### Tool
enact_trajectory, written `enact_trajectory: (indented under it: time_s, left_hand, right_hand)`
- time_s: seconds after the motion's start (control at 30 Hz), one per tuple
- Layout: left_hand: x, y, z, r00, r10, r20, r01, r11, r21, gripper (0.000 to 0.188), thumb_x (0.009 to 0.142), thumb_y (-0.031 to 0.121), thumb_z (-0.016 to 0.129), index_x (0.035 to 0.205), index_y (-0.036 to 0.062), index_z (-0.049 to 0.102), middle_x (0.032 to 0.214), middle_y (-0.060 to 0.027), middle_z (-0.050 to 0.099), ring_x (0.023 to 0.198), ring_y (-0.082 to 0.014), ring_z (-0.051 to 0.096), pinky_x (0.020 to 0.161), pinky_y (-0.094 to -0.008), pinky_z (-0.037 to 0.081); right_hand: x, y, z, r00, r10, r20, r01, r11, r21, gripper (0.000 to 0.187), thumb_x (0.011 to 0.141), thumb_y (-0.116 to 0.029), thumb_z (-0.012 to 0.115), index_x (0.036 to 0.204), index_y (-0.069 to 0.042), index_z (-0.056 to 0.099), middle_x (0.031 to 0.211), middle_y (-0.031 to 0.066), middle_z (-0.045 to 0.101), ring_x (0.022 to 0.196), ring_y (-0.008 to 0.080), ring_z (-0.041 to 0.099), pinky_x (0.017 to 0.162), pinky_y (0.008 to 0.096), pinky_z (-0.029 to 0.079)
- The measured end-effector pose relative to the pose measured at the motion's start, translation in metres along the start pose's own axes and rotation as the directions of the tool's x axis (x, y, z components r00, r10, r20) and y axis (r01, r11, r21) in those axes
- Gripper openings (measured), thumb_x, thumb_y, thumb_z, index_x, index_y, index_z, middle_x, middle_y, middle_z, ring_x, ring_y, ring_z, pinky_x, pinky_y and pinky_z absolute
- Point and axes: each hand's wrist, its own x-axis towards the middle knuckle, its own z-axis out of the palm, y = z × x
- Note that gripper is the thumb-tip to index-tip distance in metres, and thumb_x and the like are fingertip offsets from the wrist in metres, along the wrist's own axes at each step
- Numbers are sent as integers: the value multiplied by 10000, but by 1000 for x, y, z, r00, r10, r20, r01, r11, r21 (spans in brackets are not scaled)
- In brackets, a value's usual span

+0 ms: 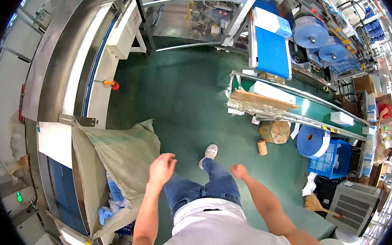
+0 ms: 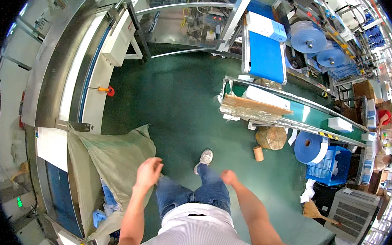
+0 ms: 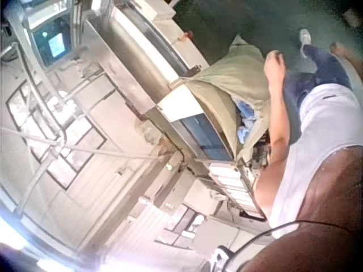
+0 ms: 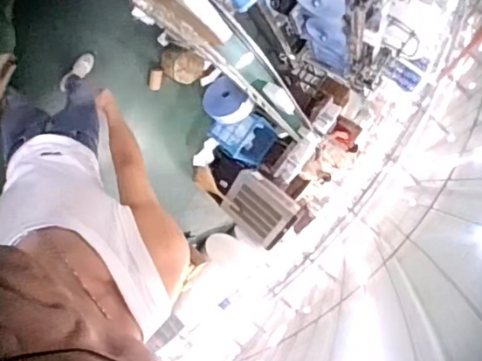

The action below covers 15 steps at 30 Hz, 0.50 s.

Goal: The person gathers discarded plastic and paper material from the floor and machine area by hand, places them into a large sack, and then moves more paper scraps into a blue bin.

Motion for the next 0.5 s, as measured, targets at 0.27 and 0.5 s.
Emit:
enact_trajectory:
  time_s: [0.27,0.5]
  left_hand:
    - [91,98,83,929,222,298,-213,975,-63,256,901,208,679,1127,89,668,1046,-132,681,958,-350,670,812,-466,539]
    - [173,47,84,964,200,176,-206,978,17,293,893,206,685,1150,71,644,1023,-143,667,969,-364,654,838,-464,526]
  right_hand:
    - [92,19,-96,994,-108,-12,102,970,-219,415,842,-380,606,1113,-78,694,1087,223,704,1041,397,662,899,470,540]
    - [180,-61,-137,969,-231,92,247,855,-457,581,810,-376,683,1290,-52,637,1303,227,629,1231,386,573,1063,440,465]
